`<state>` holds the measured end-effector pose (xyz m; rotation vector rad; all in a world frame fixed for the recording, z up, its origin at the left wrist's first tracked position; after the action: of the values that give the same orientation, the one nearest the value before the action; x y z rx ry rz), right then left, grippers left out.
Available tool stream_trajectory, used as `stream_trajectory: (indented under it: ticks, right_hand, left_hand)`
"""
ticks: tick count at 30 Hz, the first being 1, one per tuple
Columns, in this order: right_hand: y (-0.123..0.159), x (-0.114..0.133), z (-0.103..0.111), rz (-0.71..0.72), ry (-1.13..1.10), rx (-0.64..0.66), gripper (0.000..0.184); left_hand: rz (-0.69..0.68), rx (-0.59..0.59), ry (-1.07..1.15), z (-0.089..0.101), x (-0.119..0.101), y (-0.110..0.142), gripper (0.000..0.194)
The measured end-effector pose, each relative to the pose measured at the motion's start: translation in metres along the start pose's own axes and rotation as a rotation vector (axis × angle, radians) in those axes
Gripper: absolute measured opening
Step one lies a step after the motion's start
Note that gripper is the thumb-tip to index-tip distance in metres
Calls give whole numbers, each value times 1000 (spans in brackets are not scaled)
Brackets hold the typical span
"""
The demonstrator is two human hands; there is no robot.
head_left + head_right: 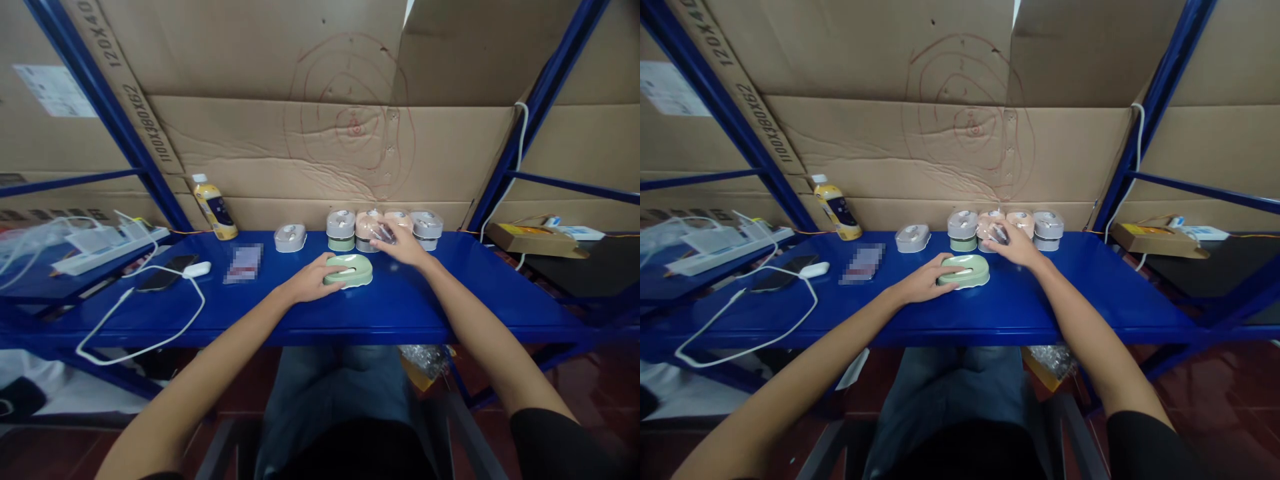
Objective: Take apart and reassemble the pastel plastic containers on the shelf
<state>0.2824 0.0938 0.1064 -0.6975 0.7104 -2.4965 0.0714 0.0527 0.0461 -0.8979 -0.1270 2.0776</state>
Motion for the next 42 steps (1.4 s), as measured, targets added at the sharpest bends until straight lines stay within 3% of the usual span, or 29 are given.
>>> stream_trajectory:
  ticks: [5,10,12,14,16,19,22,29,37,42]
  right_hand:
    - [-2,-16,8,-64,4,-65,67]
    - [-2,-13,17,-32,20,-138,61]
    - [-2,-11,20,-32,18,-155,61]
    - [-1,-10,22,-38,18,-170,61]
    - [-1,-6,22,-27,6,-160,64]
    - [1,8,10,56,-32,-57,74]
    - [4,29,-10,186,-51,87,80]
    - [12,65,-55,365,-7,277,91]
    - [9,63,-74,393,-2,324,90]
    - [10,60,-79,386,-46,336,93]
  left_hand:
    - [-11,-88,33,12,6,-3,40]
    - [43,-492,45,59,26,5,41]
    - [73,-583,28,70,29,10,43]
    - [56,-552,8,68,23,11,46]
    - [15,-434,-8,55,12,7,51]
    - [4,-239,-9,29,3,3,60]
    - [38,-142,11,11,3,1,76]
    - [137,-188,143,5,12,-7,113]
    - [253,-199,230,0,28,-11,119]
    - [161,-178,217,0,21,-11,103]
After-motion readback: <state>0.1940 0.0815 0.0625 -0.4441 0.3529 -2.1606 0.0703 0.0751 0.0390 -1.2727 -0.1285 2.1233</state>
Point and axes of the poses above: each hand's wrist, its own y-axis away from the middle knuckle, its own z-axis out of the back of the hand, x = y × z, the point moved 10 cm from there along -y, towards the middle knuckle, and after that the axes turned 13 degrees about y, right-handed, at the moved point
